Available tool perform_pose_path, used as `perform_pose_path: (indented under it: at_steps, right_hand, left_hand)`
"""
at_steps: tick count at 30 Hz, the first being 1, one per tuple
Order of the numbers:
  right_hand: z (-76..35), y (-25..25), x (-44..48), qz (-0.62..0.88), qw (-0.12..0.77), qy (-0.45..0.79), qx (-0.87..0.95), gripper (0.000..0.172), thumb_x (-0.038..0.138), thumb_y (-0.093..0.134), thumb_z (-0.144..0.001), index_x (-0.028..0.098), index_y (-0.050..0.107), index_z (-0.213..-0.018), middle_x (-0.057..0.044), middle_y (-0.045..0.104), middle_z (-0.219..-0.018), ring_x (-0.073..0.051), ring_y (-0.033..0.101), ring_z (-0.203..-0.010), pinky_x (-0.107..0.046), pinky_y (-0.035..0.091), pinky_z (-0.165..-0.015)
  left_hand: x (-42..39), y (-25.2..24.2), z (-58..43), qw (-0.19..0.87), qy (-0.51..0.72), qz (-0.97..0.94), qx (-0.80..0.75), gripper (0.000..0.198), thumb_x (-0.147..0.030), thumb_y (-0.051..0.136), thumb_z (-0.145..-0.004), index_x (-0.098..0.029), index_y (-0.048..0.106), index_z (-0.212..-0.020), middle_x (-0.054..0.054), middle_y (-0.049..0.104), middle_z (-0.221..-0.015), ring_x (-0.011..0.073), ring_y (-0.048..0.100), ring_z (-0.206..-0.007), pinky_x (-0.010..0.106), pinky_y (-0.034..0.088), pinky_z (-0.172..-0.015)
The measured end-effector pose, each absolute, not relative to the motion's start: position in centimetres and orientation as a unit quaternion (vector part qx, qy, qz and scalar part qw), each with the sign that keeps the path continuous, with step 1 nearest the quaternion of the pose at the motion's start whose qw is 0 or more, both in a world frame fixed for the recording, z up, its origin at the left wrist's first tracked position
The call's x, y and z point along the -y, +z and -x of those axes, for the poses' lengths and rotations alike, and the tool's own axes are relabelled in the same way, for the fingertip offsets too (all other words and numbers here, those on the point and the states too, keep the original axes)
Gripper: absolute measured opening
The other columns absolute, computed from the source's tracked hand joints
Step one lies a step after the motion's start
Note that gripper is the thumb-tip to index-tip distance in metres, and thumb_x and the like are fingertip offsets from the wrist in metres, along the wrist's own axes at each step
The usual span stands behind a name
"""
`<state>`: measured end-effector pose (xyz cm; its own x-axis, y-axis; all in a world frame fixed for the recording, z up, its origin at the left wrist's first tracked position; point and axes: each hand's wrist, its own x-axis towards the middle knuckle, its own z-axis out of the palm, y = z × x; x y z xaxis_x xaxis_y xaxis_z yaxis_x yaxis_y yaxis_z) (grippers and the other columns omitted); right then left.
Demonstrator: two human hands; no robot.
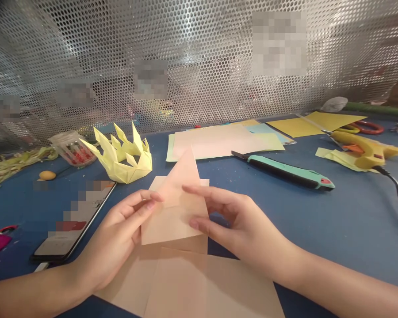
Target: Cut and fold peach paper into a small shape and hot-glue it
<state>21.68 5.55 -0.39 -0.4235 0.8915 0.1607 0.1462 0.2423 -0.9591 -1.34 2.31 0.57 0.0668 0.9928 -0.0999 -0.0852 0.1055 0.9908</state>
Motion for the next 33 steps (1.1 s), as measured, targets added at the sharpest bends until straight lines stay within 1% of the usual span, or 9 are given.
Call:
perform_pose_path:
  at_steps: [3,8,12,16,22,25,28,31,33]
  right_hand:
    - [-21.8,-0.7,-5.6,0.420,0.390,0.405,0.712,0.037,0.046,0.079,-0.085,0.036,0.078,-0.121,-0.002,0.081,-0.114,-0.026,0.076,-0.108,-0.036,0.063,-0.094]
    - [-21.9,-0.6,-5.5,0.438,0.400,0.384,0.708,0.033,0.048,0.082,-0.080,0.041,0.080,-0.112,0.003,0.081,-0.114,-0.025,0.077,-0.106,-0.034,0.063,-0.095]
    - [-21.9,-0.4,-5.4,0.458,0.393,0.367,0.708,0.033,0.050,0.083,-0.077,0.041,0.081,-0.109,0.003,0.082,-0.109,-0.025,0.079,-0.100,-0.031,0.064,-0.089]
    - [-21.9,-0.3,-5.3,0.475,0.395,0.287,0.732,0.020,0.049,0.078,-0.082,0.039,0.085,-0.098,0.003,0.084,-0.094,-0.022,0.080,-0.082,-0.029,0.064,-0.074]
    - [-21.8,0.2,-4.8,0.437,0.432,0.223,0.757,0.014,0.047,0.077,-0.086,0.036,0.084,-0.089,0.001,0.073,-0.068,-0.016,0.063,-0.059,-0.027,0.054,-0.056]
    - [-21.9,0.4,-4.7,0.390,0.466,0.192,0.771,0.007,0.039,0.077,-0.087,0.037,0.083,-0.091,0.000,0.066,-0.069,-0.015,0.059,-0.061,-0.026,0.051,-0.054]
    - [-22.0,0.6,-4.6,0.363,0.496,0.173,0.769,0.006,0.036,0.080,-0.085,0.039,0.082,-0.090,-0.001,0.066,-0.079,-0.017,0.063,-0.073,-0.027,0.054,-0.062]
    - [-22.1,0.7,-4.5,0.349,0.503,0.223,0.759,0.005,0.034,0.077,-0.088,0.039,0.078,-0.089,0.000,0.072,-0.087,-0.019,0.068,-0.082,-0.028,0.058,-0.068]
    - [-22.0,0.6,-4.3,0.344,0.508,0.268,0.743,0.005,0.034,0.076,-0.089,0.039,0.077,-0.090,0.001,0.075,-0.085,-0.018,0.070,-0.078,-0.027,0.059,-0.066]
  left_hand:
    - [-2.2,0.6,1.3,0.577,0.469,-0.474,-0.471,0.019,-0.036,0.077,-0.089,-0.025,0.073,-0.104,0.000,0.076,-0.104,0.0179,0.070,-0.101,0.024,0.052,-0.083]
    - [-2.1,1.2,1.1,0.598,0.458,-0.468,-0.463,0.040,-0.022,0.083,-0.081,-0.027,0.073,-0.120,-0.001,0.081,-0.108,0.0188,0.075,-0.103,0.022,0.057,-0.080]
    - [-2.3,1.2,1.1,0.562,0.457,-0.500,-0.475,0.031,-0.021,0.081,-0.081,-0.028,0.080,-0.111,-0.003,0.081,-0.111,0.0203,0.077,-0.105,0.024,0.060,-0.086]
    - [-2.3,1.3,1.0,0.529,0.449,-0.517,-0.501,0.025,-0.022,0.080,-0.083,-0.030,0.083,-0.106,-0.002,0.082,-0.106,0.0220,0.078,-0.102,0.027,0.060,-0.088]
    - [-2.1,1.6,1.0,0.547,0.469,-0.488,-0.492,0.011,-0.028,0.085,-0.082,-0.029,0.085,-0.093,0.000,0.083,-0.094,0.0216,0.077,-0.093,0.027,0.061,-0.085]
    - [-2.1,1.5,1.1,0.513,0.495,-0.517,-0.474,0.008,-0.028,0.086,-0.080,-0.030,0.086,-0.088,0.001,0.077,-0.091,0.0180,0.073,-0.089,0.025,0.059,-0.084]
    - [-2.1,1.4,1.2,0.468,0.528,-0.543,-0.456,0.010,-0.031,0.091,-0.075,-0.030,0.086,-0.083,0.001,0.066,-0.094,0.0155,0.068,-0.093,0.021,0.056,-0.085]
    - [-2.2,1.7,1.1,0.503,0.525,-0.520,-0.449,0.009,-0.033,0.091,-0.075,-0.028,0.084,-0.080,0.002,0.071,-0.098,0.0163,0.069,-0.094,0.021,0.056,-0.085]
    - [-2.2,2.1,1.0,0.546,0.508,-0.487,-0.454,0.012,-0.035,0.090,-0.076,-0.026,0.084,-0.081,0.002,0.076,-0.090,0.0174,0.072,-0.086,0.024,0.058,-0.081]
